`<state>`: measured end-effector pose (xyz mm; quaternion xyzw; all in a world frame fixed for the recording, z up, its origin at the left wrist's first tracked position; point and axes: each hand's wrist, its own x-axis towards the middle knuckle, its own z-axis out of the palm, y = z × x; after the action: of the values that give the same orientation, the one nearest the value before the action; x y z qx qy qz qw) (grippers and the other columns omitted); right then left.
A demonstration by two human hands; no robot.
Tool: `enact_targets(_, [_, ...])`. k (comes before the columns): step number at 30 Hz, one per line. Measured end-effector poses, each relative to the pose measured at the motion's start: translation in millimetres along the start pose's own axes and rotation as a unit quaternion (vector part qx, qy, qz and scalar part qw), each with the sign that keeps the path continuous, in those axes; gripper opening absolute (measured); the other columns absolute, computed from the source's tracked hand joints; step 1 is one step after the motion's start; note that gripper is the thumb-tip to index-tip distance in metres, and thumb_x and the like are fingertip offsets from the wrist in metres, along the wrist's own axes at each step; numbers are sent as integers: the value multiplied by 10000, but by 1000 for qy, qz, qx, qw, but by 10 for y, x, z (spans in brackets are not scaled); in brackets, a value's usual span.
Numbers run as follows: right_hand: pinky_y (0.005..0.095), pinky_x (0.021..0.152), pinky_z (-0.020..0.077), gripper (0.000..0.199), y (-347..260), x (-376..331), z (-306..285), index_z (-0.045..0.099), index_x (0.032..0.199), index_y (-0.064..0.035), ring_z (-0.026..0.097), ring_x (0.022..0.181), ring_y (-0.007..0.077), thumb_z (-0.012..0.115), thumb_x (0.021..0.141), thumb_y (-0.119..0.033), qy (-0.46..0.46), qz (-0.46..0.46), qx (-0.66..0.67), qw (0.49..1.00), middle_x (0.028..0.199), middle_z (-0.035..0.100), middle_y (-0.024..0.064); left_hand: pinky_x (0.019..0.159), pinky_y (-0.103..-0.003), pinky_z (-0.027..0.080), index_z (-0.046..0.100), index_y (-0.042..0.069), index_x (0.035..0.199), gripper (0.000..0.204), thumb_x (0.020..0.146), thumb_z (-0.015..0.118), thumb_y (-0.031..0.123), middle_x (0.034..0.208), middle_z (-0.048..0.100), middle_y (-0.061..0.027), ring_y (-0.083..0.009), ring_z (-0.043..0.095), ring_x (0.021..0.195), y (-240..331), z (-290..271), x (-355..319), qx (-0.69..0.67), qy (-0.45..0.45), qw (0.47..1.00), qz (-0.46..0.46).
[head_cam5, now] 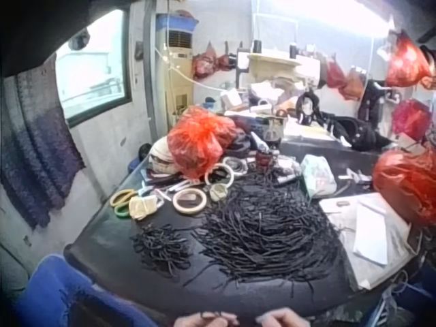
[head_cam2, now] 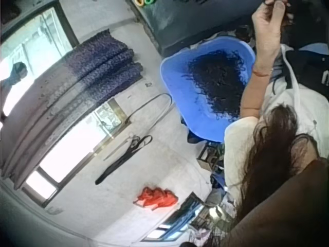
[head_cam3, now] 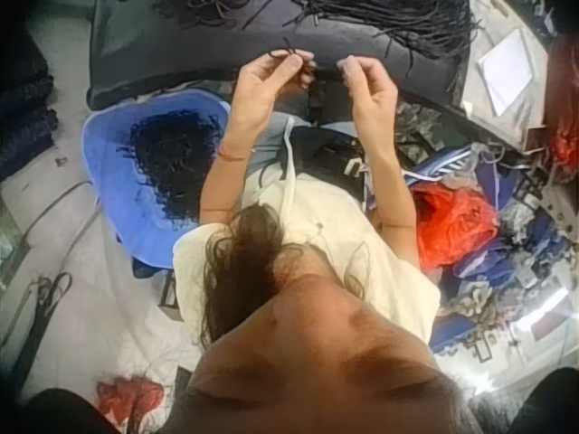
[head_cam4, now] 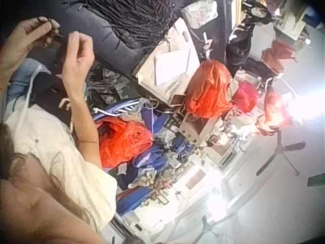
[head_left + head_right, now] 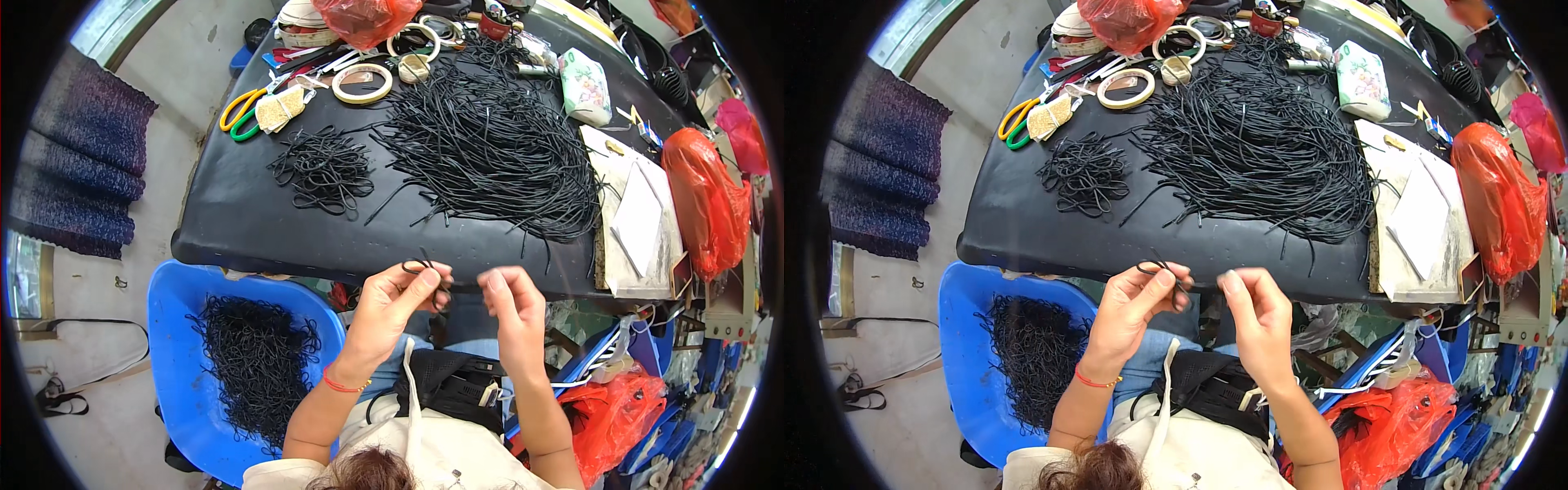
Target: The person sits at a cluttered workbench and repeatedly picks up black cable ties from a large pile. They loop each tie by hand to form a knot and place the finished items into a blue plastic bin. The process is continuous and repetitive throughout the clip.
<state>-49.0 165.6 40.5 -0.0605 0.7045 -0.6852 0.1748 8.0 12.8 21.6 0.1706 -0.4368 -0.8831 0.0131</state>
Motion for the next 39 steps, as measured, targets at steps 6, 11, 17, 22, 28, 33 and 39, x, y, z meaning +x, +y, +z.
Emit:
enact_targets(6, [215,604,466,190,-56,187,122,593,978,20,578,710,97,539,908,-148,-166,-30,4,986,887,593,58,645,-201,450,633,-6,985,189,907,551,146,813,630,-20,-61,549,714,-7,13,-44,65,-80,995,-1])
enact_targets(11, [220,538,466,209,2,71,208,587,896,3,579,607,90,506,931,-187,-77,87,214,970,842,638,87,644,-207,455,625,-12,990,193,907,550,146,823,634,-30,-72,564,697,-16,56,-105,32,-45,998,0])
enact_targets(17, [308,698,478,283,9,121,232,568,946,-14,612,803,152,447,951,-270,-52,106,320,940,967,633,111,666,-215,469,617,-3,986,164,903,549,121,863,633,-47,-92,574,706,-105,176,-52,-67,37,995,56])
enact_targets(22, [236,759,432,303,33,49,88,543,1088,3,529,861,81,484,941,-256,-60,50,79,994,973,587,56,727,-248,496,589,0,986,135,873,582,72,971,615,-73,-133,611,764,-153,191,36,-161,98,977,96])
enact_targets(28, [176,590,405,165,-45,149,-36,606,902,-6,488,659,25,610,869,-168,-67,29,26,997,748,586,-23,760,-253,504,610,-30,970,138,866,581,56,896,651,-93,-140,628,826,-112,140,0,27,28,998,47])
enact_targets(33, [177,509,362,148,27,175,-3,577,820,-5,446,580,14,629,850,-140,-81,6,-47,996,662,568,-21,689,-273,511,613,-24,982,154,852,587,53,870,668,-115,-156,647,808,-91,186,-32,313,62,936,146])
enact_targets(39, [200,528,393,185,92,150,26,563,822,-6,476,571,49,573,884,-180,-50,33,-73,996,682,573,12,576,-309,492,604,-7,936,116,827,585,29,783,645,-139,-259,646,688,-234,206,81,446,106,838,296])
